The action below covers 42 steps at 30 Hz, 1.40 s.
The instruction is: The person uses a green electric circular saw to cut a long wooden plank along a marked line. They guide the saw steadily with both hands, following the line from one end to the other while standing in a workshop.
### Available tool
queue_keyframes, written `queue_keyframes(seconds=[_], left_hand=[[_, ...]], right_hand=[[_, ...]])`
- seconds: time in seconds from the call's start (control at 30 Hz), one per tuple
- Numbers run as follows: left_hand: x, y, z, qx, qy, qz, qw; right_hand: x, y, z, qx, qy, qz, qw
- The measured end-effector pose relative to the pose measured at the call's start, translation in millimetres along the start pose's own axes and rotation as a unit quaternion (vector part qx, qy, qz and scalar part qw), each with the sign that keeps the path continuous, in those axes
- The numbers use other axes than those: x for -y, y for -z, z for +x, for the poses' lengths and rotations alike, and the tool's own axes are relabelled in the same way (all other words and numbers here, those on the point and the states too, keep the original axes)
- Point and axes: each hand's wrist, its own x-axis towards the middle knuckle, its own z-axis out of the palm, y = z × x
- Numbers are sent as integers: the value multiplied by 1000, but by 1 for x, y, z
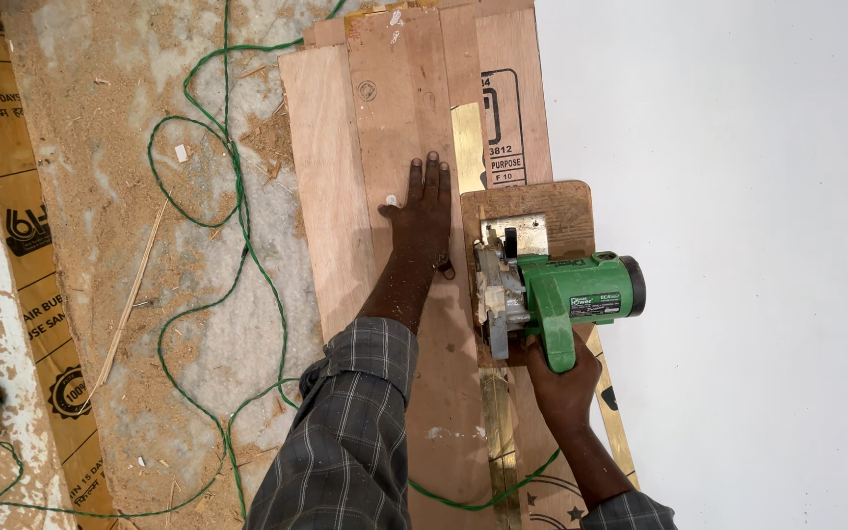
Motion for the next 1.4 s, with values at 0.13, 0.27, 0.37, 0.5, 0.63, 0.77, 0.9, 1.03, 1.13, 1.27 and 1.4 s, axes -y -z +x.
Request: queue_keyframes(seconds=[0.13, 0.27, 0.37, 0.5, 0.63, 0.77, 0.9, 1.03, 1.13, 1.27, 1.4], left_hand=[[0, -2, 2, -16, 6, 7, 1000], [0, -5, 3, 3, 6, 9, 1000], [1, -8, 2, -6, 2, 8, 1000], [0, -13, 4, -22, -2, 6, 1000], [1, -13, 5, -35, -7, 14, 999], [1, 0, -2, -5, -8, -5, 1000], [-1, 20, -9, 14, -9, -3, 1000], [-1, 28, -16, 46, -9, -25, 999], [1, 14, -11, 47, -6, -32, 998], [3, -19, -4, -101, -17, 16, 995], [4, -27, 3, -211, -7, 51, 976]], right_hand=[[2, -1, 2, 0, -16, 5, 1000], [4, -2, 5, -6, -12, 3, 1000], [6, -4, 8, -10, -10, 4, 1000], [9, -4, 11, -10, -22, -5, 1000], [11, -5, 13, -1, -28, 8, 1000], [13, -6, 15, -6, -27, 16, 1000], [15, -7, 19, -6, -18, 22, 1000], [18, -7, 21, -10, -11, 10, 1000], [16, -8, 22, -12, 12, 17, 1000], [14, -9, 24, -12, 14, 17, 1000], [16, -10, 28, -18, 30, -1, 999]])
